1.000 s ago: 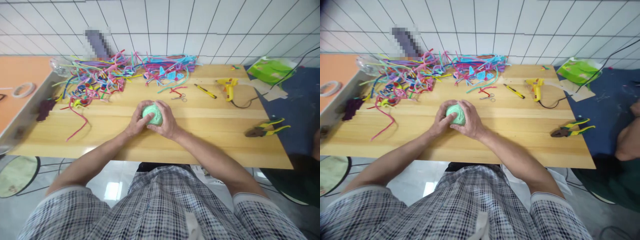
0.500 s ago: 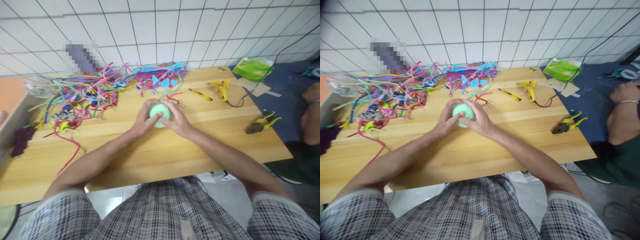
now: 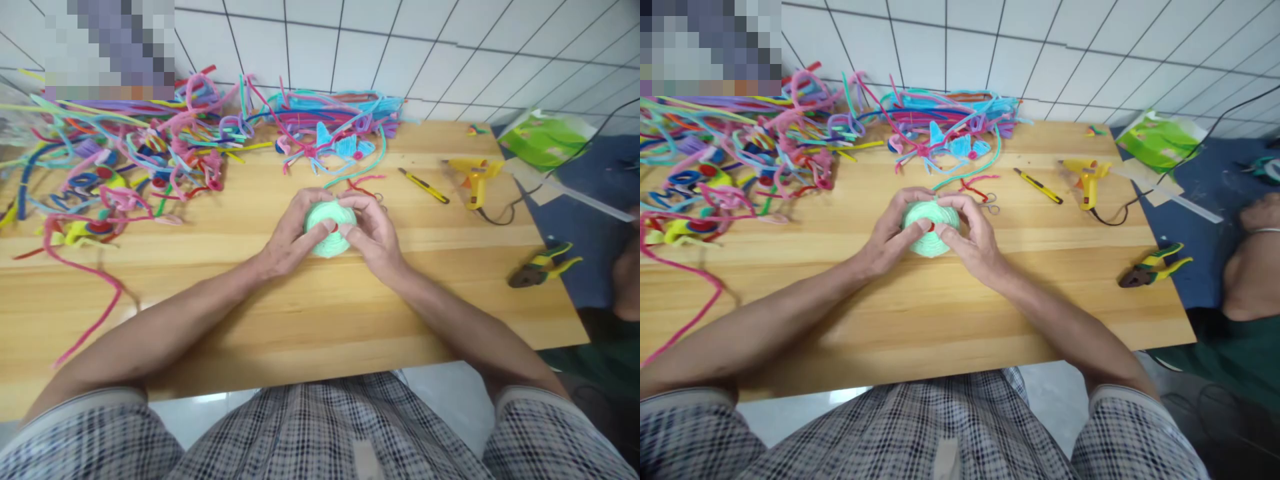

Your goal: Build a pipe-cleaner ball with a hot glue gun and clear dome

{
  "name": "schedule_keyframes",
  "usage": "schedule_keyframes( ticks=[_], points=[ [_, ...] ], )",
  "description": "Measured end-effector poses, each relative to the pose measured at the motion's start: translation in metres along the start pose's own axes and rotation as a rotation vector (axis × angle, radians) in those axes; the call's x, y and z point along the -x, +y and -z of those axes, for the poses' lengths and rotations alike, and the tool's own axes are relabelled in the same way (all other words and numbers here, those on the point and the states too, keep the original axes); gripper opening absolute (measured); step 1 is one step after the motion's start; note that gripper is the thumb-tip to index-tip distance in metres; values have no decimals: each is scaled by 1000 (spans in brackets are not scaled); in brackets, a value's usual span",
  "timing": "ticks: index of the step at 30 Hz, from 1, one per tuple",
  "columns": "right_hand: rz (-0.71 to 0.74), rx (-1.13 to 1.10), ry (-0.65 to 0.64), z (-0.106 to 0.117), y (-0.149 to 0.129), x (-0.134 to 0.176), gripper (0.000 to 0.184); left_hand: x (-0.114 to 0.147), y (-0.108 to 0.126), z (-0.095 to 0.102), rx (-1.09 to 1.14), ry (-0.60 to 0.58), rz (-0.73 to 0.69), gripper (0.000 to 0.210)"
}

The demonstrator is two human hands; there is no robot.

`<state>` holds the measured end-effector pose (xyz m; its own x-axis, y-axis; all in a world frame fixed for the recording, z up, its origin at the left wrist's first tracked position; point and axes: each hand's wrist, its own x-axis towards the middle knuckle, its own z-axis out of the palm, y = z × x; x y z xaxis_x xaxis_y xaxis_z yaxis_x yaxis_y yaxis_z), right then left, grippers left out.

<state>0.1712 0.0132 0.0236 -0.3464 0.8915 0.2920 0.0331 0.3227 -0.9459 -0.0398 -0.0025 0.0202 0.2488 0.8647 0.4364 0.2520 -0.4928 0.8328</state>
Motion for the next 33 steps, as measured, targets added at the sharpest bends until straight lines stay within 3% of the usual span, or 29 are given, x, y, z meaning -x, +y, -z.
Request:
schedule_keyframes(
  ticks=[14, 24, 26, 30, 33],
  points=[
    [-13, -26, 30, -7, 2, 6, 54, 2, 2, -7, -75, 19, -164, 33],
    [-24, -63, 56, -10, 3, 2, 55, 6, -9, -2, -28, -2, -174, 40],
    [-36, -65, 72, -11, 3, 3, 54, 6, -7, -3, 1, 70, -133, 41],
    [-33, -65, 87, -12, 5, 3, 49, -2, -2, 2, 38, 326, -46, 31],
    [-14, -49, 98, -12, 7, 2, 47, -10, -1, 8, 64, 371, -2, 40]
  ],
)
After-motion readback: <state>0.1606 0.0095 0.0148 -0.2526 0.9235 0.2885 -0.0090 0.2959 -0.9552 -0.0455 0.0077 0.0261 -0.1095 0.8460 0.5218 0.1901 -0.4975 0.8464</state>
